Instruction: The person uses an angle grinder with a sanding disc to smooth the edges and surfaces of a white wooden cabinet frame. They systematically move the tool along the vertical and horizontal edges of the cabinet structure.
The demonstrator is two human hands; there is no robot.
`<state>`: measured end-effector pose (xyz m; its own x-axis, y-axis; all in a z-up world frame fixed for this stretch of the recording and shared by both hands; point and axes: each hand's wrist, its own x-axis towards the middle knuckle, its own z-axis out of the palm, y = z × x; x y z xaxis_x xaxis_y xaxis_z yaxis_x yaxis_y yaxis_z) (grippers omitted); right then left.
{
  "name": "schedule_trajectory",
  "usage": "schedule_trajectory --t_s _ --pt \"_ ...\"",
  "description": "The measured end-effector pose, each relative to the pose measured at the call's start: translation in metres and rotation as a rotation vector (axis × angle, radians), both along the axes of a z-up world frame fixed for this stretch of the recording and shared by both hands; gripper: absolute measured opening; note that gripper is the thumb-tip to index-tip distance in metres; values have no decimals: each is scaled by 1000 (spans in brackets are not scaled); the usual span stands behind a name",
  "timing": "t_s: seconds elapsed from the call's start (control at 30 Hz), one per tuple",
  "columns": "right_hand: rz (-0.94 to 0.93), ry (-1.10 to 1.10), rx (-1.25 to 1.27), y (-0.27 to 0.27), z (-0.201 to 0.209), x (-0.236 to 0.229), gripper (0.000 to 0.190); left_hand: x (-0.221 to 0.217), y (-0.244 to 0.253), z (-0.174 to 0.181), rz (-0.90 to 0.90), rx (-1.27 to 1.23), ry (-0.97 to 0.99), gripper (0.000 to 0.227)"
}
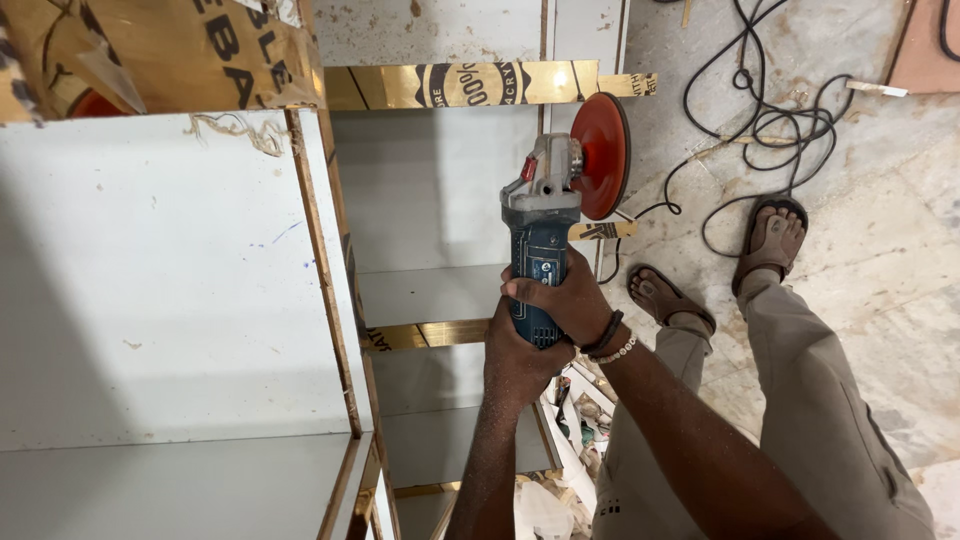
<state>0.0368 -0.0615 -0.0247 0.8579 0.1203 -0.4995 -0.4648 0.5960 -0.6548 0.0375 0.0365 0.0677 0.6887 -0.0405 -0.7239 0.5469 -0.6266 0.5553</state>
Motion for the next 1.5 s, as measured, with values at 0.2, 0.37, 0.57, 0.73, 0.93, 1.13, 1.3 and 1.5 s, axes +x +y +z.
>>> schedule_trajectory --t_s 0.2,0.37,0.57,0.73,0.93,1.13,1.3,1.5 --pt "26 15 -34 2 3 6 35 6 3 1 -1 -11 -35 68" --pt "9 15 -22 4 2 7 34 8 6 2 15 -1 1 69" --pt "-15 30 -2 8 0 7 37 9 9 0 -17 11 -15 70" --pt "-17 -8 11 9 -2 6 41 8 11 0 -23 12 -5 70" --pt "70 -101 34 -7 -1 -40 47 -33 0 15 -54 51 45 79" --pt "123 31 -179 -59 -4 -116 45 -64 9 16 -242 112 -56 96" --pt "126 48 -325 -80 1 -136 60 -63 -41 -32 -40 -94 127 72" --pt "248 65 -347 -121 13 -136 64 -71 -77 -44 114 -378 79 55"
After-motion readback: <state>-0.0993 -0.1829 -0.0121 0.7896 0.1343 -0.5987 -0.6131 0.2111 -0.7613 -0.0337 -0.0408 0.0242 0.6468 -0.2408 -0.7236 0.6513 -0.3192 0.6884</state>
